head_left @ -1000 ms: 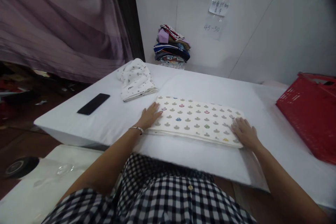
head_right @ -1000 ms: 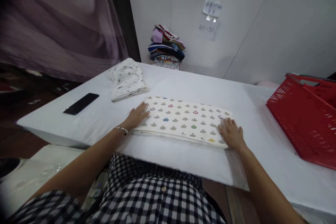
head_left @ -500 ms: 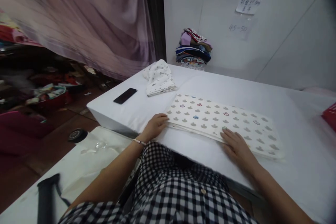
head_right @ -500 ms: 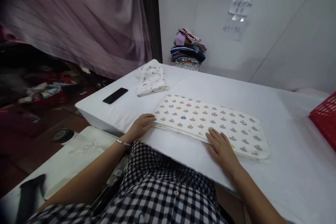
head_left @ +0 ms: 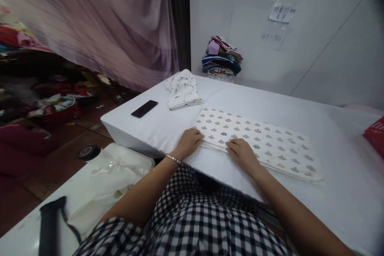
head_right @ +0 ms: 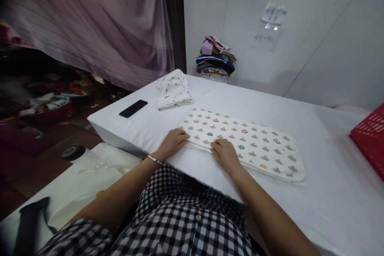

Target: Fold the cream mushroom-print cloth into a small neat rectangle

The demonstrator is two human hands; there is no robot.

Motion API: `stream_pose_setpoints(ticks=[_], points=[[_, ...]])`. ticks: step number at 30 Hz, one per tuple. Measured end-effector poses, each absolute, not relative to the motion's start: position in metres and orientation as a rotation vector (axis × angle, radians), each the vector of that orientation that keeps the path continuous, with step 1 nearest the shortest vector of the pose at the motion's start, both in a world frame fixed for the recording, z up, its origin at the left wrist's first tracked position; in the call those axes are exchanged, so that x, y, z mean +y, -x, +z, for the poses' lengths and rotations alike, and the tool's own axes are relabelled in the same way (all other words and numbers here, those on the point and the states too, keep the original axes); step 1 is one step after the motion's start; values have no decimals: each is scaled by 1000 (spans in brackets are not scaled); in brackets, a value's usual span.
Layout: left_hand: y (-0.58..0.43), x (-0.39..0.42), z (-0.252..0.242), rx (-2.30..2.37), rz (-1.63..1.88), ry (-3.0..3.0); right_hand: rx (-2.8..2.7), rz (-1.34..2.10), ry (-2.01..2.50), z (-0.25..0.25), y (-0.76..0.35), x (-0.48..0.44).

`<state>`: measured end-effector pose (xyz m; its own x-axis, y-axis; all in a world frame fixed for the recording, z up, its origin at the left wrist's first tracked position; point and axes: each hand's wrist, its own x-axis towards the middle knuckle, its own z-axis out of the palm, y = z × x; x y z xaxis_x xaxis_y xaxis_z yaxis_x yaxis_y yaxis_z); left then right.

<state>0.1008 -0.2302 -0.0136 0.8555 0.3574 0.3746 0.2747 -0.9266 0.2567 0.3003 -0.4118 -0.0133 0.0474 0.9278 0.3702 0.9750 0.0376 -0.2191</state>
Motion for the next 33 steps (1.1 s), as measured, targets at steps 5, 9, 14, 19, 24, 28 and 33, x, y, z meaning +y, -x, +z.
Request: stream_pose_setpoints(ticks=[5,9,14,19,24,28,33], points=[[-106,-230,-17,559,613,-2827,-1945,-165,1979,-15,-299,-409],[-108,-231,-19,609,632,-2789,-1916,-213,1972,-20,-299,-410],[-107,-237,-15,526,689,-2767,-1864,-210,1950,-22,-299,-408],[-109,-245,-10,428,752,-2776,-1805,-175,1921,-19,-298,-409],[-111,-245,-12,357,711,-2842,-1777,-152,1911,-19,-298,-409],[-112,-245,-12,365,638,-2887,-1778,-172,1911,-21,-298,-408],[-115,-247,-6,450,572,-2929,-1780,-219,1929,-22,-296,-408]])
